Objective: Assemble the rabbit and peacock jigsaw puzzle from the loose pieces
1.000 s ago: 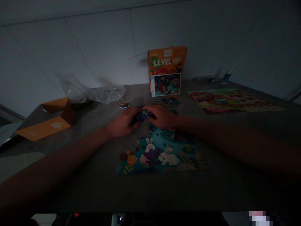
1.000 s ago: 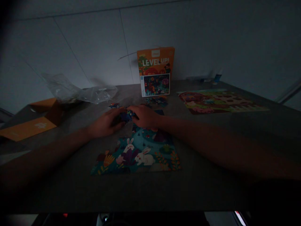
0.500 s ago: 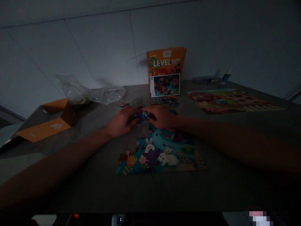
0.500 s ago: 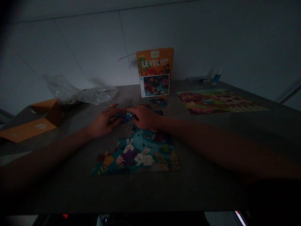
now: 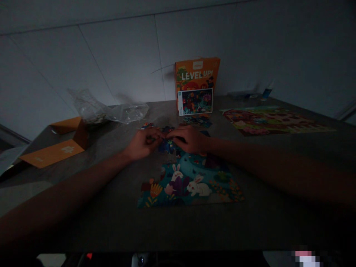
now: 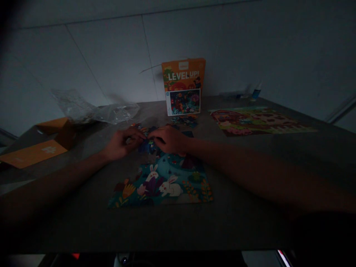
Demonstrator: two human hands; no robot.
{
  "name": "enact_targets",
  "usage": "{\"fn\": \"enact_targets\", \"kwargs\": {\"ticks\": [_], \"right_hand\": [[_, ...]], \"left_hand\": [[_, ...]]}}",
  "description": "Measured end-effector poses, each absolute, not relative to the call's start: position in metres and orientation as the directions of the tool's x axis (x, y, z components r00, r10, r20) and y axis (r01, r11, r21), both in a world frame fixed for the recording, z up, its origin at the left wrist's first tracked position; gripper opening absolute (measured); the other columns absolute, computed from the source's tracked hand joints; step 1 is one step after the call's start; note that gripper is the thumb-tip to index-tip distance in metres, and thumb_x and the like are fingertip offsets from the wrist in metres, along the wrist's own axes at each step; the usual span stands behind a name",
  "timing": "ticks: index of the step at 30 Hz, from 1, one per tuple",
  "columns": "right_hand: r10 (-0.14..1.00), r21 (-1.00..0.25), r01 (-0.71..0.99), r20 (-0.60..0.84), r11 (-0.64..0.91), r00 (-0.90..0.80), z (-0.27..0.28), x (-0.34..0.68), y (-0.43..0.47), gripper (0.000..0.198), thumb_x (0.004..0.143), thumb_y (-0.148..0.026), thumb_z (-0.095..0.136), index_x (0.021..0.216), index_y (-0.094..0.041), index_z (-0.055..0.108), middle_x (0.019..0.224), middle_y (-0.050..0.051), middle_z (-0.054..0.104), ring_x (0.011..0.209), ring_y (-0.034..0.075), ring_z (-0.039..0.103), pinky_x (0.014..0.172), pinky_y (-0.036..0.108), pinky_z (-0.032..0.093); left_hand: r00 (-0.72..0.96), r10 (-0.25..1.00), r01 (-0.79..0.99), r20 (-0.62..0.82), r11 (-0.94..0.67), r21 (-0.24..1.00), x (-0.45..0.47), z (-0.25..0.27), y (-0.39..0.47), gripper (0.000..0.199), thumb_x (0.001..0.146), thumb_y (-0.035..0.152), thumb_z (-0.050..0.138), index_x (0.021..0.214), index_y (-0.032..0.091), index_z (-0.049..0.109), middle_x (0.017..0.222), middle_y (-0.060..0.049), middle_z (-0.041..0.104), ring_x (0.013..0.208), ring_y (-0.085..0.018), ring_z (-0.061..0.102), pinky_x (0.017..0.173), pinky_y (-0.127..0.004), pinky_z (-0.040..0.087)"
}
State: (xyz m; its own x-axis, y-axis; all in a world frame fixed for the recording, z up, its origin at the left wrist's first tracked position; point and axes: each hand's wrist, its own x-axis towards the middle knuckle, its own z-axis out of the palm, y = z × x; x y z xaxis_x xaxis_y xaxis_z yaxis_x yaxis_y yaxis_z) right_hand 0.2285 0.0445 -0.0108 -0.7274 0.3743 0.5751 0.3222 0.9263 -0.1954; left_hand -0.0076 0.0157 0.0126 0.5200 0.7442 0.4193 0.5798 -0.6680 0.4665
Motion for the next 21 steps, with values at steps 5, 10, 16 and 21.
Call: {"fn": "enact_targets", "kwargs": {"ticks": [5,10,16,21], "right_hand": [[0.357,-0.19,0.303,0.565,0.934,-0.744,-0.0094,0.2304,0.0432,0.025,0.092,-0.015,0.053,0.107,-0.014,0.073,0.1,0.01,0.077,0.09,0.019,0.069,0.084,0.032,0.05],[0.3,-0.183,0.238,0.537,0.954,-0.789,-0.0075,0.2316,0.043,0.017,0.091,-0.02,0.055,0.085,-0.016,0.07,0.082,0.007,0.073,0.078,0.017,0.065,0.075,0.028,0.047],[0.266,-0.168,0.208,0.523,0.964,-0.81,-0.007,0.2302,0.0435,0.027,0.094,-0.026,0.051,0.068,-0.019,0.054,0.069,0.003,0.059,0.068,0.016,0.055,0.067,0.028,0.04],[0.267,-0.211,0.184,0.495,0.96,-0.827,-0.0061,0.2278,0.0415,0.027,0.099,-0.026,0.043,0.074,-0.02,0.05,0.074,0.004,0.057,0.071,0.016,0.053,0.068,0.028,0.039]], "left_hand": [[0.571,0.735,0.534,0.366,-0.671,0.514,-0.0069,0.0088,0.0159,0.02,0.083,0.033,0.063,0.089,0.017,0.071,0.082,-0.005,0.074,0.071,-0.016,0.069,0.065,-0.027,0.054],[0.595,0.728,0.503,0.342,-0.668,0.548,-0.0073,0.0096,0.0148,0.02,0.082,0.036,0.066,0.087,0.017,0.071,0.085,-0.006,0.075,0.076,-0.018,0.071,0.069,-0.029,0.056],[0.648,0.677,0.46,0.35,-0.713,0.529,-0.0067,0.0133,0.0118,0.02,0.085,0.033,0.063,0.092,0.018,0.074,0.091,-0.008,0.076,0.082,-0.019,0.07,0.072,-0.03,0.057],[0.652,0.659,0.444,0.374,-0.732,0.516,-0.0075,0.0136,0.011,0.018,0.086,0.031,0.064,0.088,0.016,0.073,0.086,-0.008,0.073,0.078,-0.018,0.068,0.068,-0.029,0.056]]}}
